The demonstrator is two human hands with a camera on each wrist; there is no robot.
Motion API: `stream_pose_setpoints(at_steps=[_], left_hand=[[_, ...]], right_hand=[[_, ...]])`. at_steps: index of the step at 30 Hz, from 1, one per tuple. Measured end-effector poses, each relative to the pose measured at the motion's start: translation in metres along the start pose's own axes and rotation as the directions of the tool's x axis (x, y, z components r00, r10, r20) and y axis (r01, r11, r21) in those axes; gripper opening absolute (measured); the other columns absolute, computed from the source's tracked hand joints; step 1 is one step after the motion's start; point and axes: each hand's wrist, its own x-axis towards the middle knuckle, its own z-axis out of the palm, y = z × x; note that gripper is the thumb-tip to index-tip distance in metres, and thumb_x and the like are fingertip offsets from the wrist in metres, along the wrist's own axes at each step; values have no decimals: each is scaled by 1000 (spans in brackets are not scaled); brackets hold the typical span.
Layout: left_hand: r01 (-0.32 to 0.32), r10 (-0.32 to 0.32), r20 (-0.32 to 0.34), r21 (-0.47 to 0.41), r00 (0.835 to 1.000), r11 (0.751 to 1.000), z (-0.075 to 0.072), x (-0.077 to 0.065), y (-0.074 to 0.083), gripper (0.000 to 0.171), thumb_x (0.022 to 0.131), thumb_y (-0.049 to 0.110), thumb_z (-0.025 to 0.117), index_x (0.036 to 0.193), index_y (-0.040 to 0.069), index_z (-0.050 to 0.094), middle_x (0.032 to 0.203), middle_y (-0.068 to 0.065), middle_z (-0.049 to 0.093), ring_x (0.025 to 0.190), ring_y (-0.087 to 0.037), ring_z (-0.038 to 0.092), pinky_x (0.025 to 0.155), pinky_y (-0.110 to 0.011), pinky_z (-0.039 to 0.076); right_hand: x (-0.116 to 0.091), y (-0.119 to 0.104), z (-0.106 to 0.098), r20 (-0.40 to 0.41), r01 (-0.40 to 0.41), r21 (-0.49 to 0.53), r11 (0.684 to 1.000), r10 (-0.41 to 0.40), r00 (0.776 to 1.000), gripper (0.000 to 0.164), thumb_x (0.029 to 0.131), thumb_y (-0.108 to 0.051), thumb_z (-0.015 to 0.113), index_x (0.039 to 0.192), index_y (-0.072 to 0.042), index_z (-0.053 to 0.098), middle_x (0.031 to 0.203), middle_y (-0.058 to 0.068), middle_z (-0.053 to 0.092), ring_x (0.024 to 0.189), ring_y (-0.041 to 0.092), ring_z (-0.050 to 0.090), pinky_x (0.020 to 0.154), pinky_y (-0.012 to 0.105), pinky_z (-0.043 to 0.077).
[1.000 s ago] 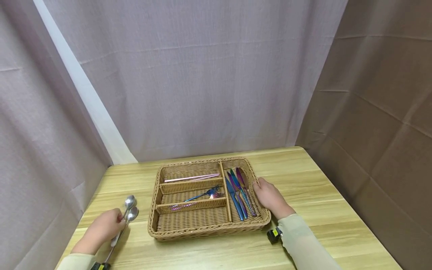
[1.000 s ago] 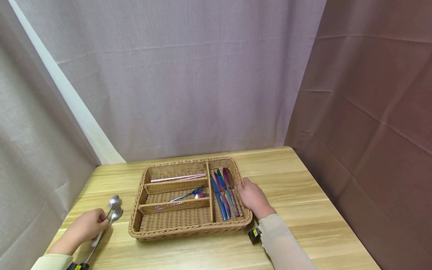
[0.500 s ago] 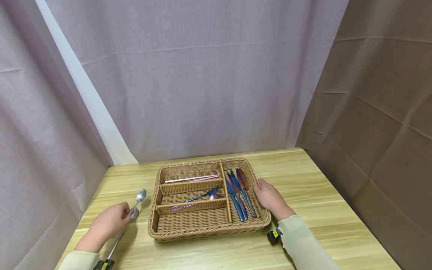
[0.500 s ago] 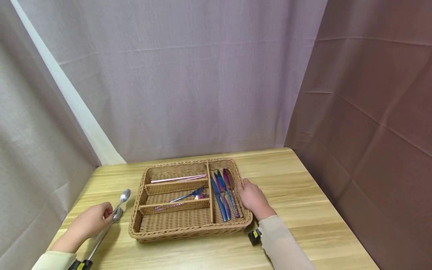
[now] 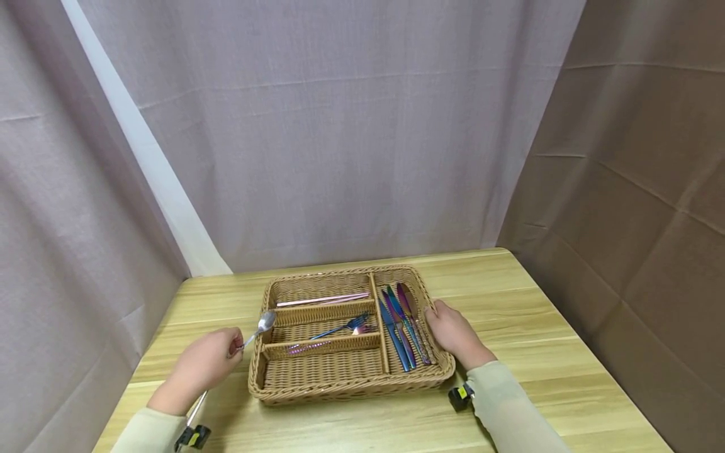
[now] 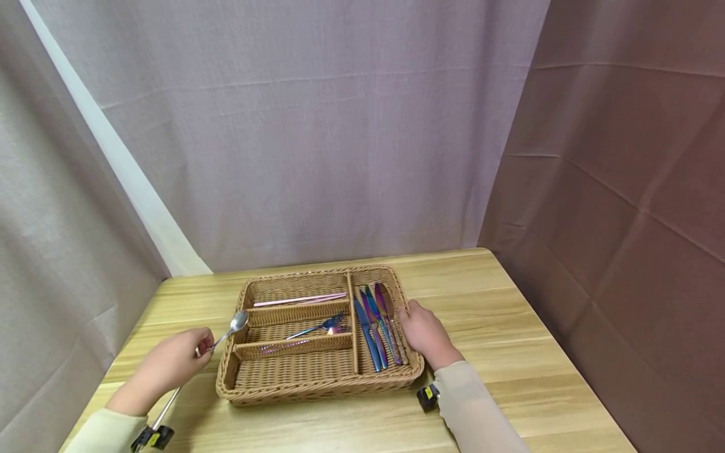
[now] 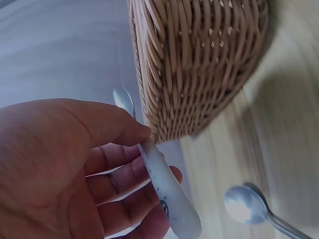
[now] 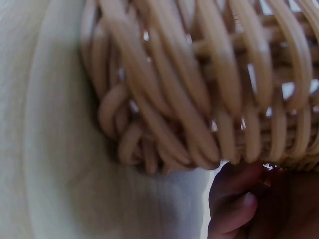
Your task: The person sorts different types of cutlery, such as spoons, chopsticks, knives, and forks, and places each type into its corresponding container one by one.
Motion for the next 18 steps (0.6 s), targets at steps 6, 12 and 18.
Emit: stream_pose_setpoints(at_steps=[6,12,18], left_hand=[[-44,44,-21,10,999,999,2,8,15,11,78,18,70,79,22,60,72,7,60,60,-11,49,53,-36,46],[-74,74,-22,5,997,997,3,17,33,10,79,17,70,79,22,63,74,8,60,60,-9,48,53,-35,46],[-121,122,-26,16,992,992,4,25,50,11,77,16,70,78,22,61,67,7,52,57,-10,44,49,-32,40]], right_hand=[[0,1,1,8,1,-2,1000,-1,1000,52,104,-39,31,135,0,46,131,30,57,117,45,52,99,63,42],[0,2,1,-2,7,0,1000,-7,1000,51,104,-39,32,133,0,48,130,29,58,117,45,53,99,63,42],[1,1,1,-1,6,1,1000,-6,1000,50,104,-39,32,131,-1,49,128,29,59,116,44,53,99,63,43]])
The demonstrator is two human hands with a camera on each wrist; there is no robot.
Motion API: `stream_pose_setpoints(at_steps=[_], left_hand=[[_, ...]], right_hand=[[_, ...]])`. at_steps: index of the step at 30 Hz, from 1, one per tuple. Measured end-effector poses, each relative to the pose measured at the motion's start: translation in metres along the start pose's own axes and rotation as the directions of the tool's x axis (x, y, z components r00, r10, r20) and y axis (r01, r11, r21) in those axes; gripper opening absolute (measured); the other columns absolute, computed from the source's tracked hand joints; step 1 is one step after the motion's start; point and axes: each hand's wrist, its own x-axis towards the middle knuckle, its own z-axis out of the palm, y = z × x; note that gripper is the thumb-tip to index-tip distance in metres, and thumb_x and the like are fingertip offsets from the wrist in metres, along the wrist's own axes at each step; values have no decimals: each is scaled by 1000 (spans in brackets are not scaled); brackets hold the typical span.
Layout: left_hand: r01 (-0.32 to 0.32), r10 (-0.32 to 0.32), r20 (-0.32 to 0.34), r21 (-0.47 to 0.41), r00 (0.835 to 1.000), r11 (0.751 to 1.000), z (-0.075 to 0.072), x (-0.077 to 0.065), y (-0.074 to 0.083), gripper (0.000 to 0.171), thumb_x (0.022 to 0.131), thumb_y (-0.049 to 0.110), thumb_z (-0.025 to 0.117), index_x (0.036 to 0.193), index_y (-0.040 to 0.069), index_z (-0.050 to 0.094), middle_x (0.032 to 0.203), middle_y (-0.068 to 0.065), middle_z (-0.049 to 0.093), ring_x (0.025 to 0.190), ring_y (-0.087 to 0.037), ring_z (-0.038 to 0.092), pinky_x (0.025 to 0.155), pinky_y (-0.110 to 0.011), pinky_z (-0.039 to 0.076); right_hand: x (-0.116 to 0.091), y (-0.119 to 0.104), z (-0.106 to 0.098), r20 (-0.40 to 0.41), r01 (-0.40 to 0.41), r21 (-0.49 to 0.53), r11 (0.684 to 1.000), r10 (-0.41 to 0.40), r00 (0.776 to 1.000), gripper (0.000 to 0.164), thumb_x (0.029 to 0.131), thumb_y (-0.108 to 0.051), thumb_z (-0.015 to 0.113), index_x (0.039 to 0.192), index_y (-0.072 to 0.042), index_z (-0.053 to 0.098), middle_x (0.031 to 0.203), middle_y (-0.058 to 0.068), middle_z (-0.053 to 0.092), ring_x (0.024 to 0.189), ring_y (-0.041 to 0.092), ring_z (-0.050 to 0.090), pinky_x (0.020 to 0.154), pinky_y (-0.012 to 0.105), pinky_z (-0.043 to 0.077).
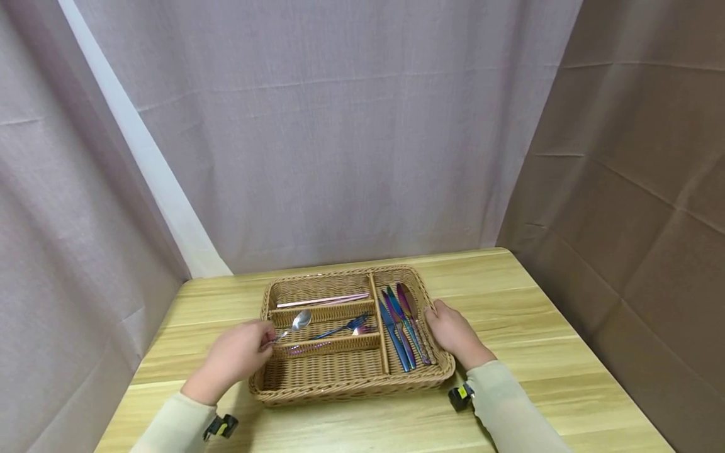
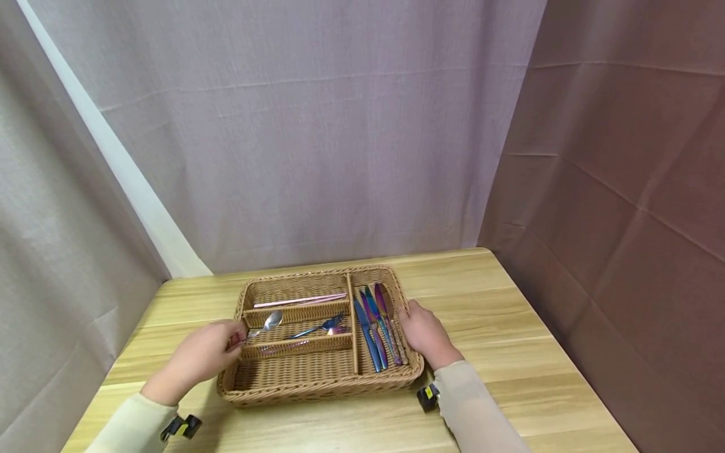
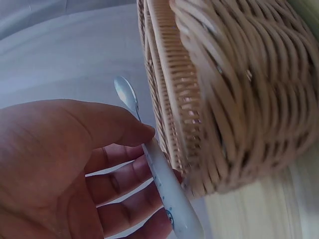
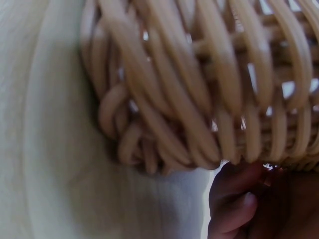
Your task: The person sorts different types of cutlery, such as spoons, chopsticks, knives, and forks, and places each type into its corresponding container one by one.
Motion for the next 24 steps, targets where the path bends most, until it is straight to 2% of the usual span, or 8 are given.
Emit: stream_pose_setpoints(at_steps=[6,10,17,24], left_hand=[[-26,26,8,9,1000,1000,1,7,15,10,76,17,70,80,22,63,72,8,57,61,-9,47,53,-32,45],[-39,38,12,10,999,999,2,11,25,9,76,17,71,82,21,65,74,9,59,61,-8,48,53,-31,46],[-109,108,16,27,994,994,8,13,42,10,75,16,71,79,22,64,75,11,58,60,-6,47,53,-29,45],[-182,182,9,17,983,983,15,14,52,14,75,15,70,76,25,60,72,14,56,57,-5,46,50,-27,45]], right_hand=[[0,1,0,8,2,-1,1000,-2,1000,54,104,-39,32,137,1,45,133,30,56,119,45,51,101,64,41],[0,1,0,5,3,2,1000,-3,1000,53,104,-40,32,136,1,46,132,30,56,118,46,51,100,64,41],[0,1,1,0,6,-1,1000,-6,1000,50,104,-40,32,129,-1,50,127,30,60,115,45,53,98,64,43],[0,1,1,-13,11,-4,1000,-11,1000,48,104,-40,33,127,-1,51,125,29,61,114,46,54,97,64,44]])
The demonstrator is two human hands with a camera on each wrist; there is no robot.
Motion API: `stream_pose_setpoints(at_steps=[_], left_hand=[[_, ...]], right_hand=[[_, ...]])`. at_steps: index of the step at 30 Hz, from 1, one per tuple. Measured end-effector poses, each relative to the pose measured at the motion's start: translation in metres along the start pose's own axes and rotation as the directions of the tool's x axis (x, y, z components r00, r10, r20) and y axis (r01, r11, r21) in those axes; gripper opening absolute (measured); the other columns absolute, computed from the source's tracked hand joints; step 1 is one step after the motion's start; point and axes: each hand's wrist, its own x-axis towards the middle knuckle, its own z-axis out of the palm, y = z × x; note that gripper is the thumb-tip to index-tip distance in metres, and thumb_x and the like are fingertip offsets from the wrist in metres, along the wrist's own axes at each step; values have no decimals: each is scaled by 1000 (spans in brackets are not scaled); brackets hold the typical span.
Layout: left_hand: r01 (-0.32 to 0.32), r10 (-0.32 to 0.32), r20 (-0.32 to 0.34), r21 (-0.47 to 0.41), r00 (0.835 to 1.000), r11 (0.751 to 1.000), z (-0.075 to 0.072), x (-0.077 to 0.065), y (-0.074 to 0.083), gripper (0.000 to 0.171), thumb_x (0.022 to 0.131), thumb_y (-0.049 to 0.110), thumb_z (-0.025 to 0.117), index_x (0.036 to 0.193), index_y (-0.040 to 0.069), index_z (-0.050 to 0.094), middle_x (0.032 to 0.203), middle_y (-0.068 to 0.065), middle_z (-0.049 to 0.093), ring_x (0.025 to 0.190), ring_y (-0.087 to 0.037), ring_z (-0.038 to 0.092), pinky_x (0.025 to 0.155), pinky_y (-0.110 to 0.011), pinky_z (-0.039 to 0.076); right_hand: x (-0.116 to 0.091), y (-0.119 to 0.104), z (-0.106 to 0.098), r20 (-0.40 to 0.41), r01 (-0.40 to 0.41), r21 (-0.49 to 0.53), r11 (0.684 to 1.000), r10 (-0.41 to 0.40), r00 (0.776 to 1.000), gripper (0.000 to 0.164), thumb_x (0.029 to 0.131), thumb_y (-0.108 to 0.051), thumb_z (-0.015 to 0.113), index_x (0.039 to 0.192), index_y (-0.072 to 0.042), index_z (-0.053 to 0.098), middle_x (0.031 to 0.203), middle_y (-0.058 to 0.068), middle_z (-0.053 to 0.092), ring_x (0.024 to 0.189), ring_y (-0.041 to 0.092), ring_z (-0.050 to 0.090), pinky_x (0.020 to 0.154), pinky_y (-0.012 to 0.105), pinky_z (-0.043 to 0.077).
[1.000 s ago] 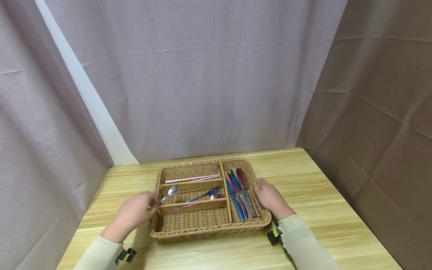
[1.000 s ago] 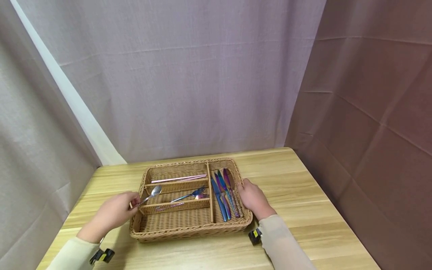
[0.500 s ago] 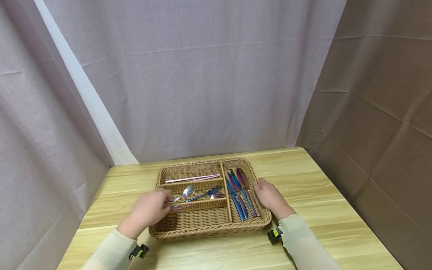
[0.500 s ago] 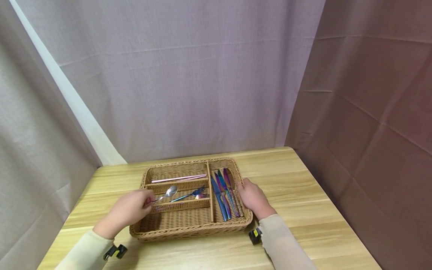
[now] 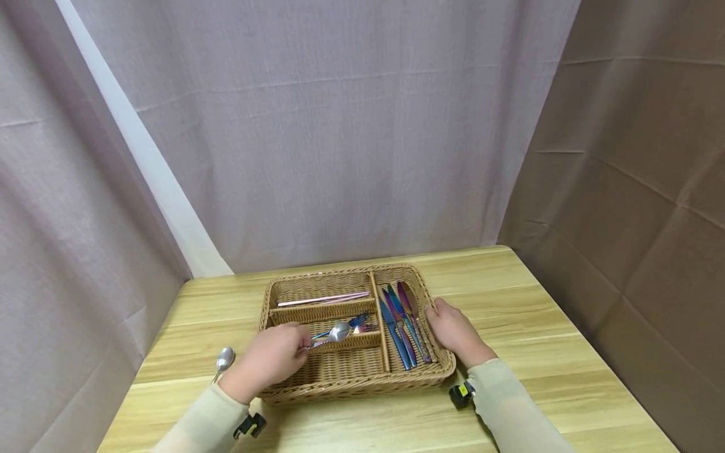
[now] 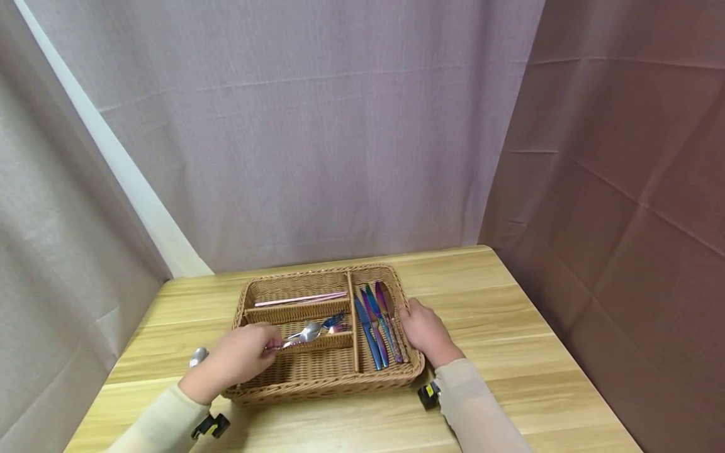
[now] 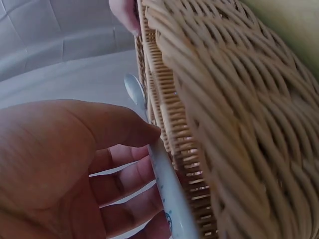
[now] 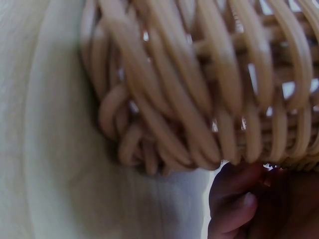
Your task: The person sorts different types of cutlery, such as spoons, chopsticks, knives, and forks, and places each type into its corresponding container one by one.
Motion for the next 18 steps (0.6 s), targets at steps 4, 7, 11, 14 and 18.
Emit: stream_pose_setpoints(at_steps=[4,7,11,14,18], left_hand=[[-10,10,0,-10,1000,1000,6,2,3,14,74,14,69,76,24,60,71,13,56,57,-6,47,50,-28,45],[-20,20,9,-8,1000,1000,10,3,6,14,75,15,69,75,24,58,71,12,55,57,-7,46,49,-28,44],[-34,35,43,-17,998,999,14,2,12,14,77,14,69,76,23,59,71,12,54,55,-7,45,46,-27,42],[-30,31,71,-22,997,999,16,1,15,14,77,13,68,76,23,59,71,11,54,54,-6,45,45,-26,42],[-34,36,86,-30,996,999,19,1,18,13,78,13,69,76,23,60,72,10,55,55,-6,45,47,-26,43]], right_hand=[[0,0,0,-2,4,0,1000,-4,1000,47,104,-39,33,125,-2,52,123,29,61,113,46,55,96,64,44],[0,0,-1,-1,2,3,1000,-2,1000,47,104,-39,33,125,-2,52,123,30,61,113,46,55,96,64,44],[0,0,-1,11,-3,4,1000,3,1000,51,104,-39,32,132,0,48,129,31,58,117,46,52,99,64,42],[0,0,-1,20,-6,4,1000,6,1000,54,104,-39,31,137,2,45,134,31,55,120,47,49,101,64,40],[0,0,-1,19,-6,6,1000,6,1000,53,104,-39,32,136,1,46,133,31,56,119,46,50,101,64,40]])
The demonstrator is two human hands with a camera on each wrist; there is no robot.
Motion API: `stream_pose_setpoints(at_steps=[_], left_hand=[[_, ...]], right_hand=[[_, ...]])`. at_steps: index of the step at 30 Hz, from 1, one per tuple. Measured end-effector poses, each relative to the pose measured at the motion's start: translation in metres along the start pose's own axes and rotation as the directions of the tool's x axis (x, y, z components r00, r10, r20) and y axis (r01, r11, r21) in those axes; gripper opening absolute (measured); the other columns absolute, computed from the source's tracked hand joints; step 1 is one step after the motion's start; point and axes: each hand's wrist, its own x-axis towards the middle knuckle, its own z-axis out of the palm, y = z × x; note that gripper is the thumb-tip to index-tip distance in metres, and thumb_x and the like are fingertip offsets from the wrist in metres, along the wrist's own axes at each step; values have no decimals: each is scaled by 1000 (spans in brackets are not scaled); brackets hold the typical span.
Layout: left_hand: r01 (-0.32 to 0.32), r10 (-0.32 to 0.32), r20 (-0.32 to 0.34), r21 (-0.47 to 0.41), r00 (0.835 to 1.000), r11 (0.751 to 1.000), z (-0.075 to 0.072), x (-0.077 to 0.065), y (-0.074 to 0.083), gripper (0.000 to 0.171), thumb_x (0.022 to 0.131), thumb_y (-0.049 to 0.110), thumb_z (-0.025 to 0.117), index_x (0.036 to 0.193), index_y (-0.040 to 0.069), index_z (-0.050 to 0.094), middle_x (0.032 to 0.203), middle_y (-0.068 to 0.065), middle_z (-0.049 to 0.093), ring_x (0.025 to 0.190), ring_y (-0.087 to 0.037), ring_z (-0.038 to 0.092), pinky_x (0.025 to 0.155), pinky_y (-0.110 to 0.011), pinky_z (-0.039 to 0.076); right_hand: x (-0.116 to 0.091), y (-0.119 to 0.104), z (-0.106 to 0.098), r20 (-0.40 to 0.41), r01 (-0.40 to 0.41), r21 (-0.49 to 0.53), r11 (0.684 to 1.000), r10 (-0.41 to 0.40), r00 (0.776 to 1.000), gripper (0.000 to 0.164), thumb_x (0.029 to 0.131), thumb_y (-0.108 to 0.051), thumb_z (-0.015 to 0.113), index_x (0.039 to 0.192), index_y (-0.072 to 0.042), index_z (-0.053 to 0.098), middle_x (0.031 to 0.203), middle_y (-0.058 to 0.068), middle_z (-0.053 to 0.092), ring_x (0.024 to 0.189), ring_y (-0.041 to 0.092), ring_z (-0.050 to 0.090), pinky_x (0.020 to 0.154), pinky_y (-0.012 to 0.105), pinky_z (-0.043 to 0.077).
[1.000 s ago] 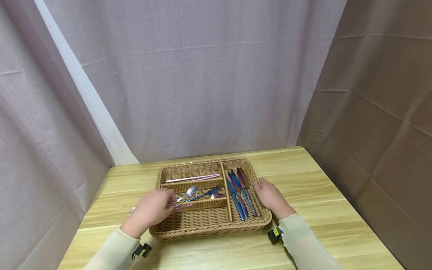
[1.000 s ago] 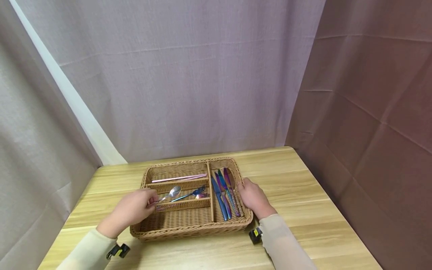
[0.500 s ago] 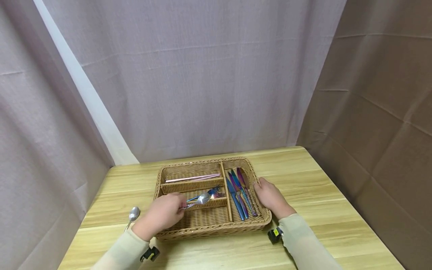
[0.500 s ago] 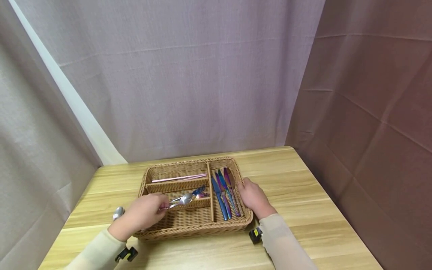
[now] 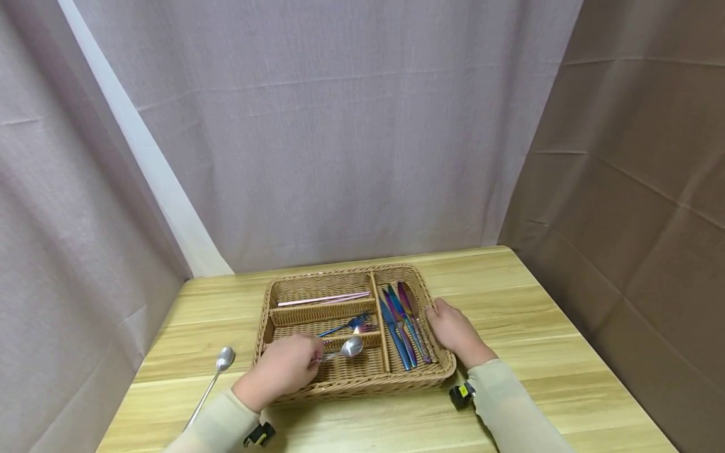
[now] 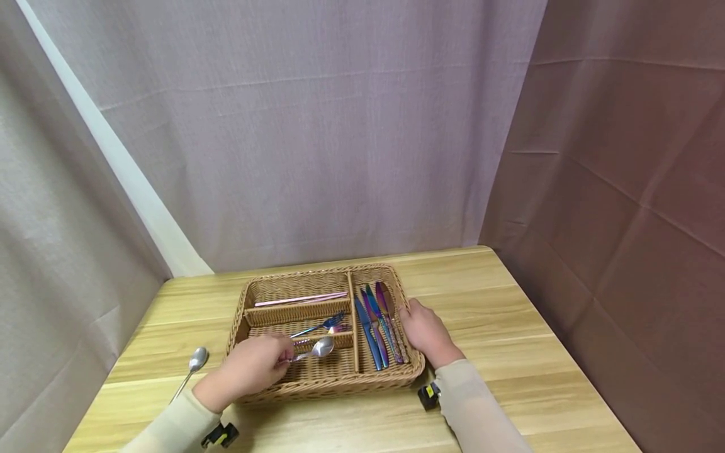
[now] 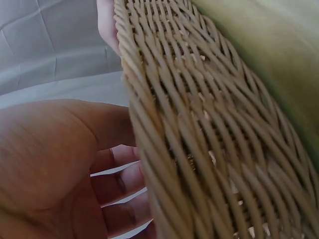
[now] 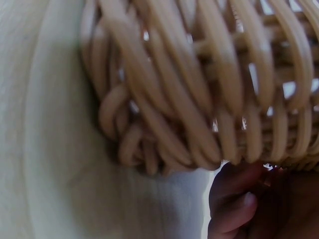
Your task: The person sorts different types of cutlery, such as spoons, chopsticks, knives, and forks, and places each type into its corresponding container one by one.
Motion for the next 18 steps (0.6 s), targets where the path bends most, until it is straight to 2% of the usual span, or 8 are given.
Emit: stream_pose_setpoints(at_steps=[8,18], left_hand=[[-23,23,17,2,1000,1000,3,0,3,9,79,16,70,78,21,63,72,10,60,56,-5,46,49,-26,46],[-32,32,19,11,999,999,6,-1,3,10,77,16,71,76,21,62,71,10,56,57,-6,46,48,-26,44]], right_hand=[[0,-1,-1,-13,8,8,1000,-8,1000,48,104,-40,32,128,-1,51,126,29,60,115,45,54,97,64,43],[-1,-1,0,-7,-3,9,1000,3,1000,50,104,-39,32,132,-1,49,130,29,58,117,45,52,99,64,42]])
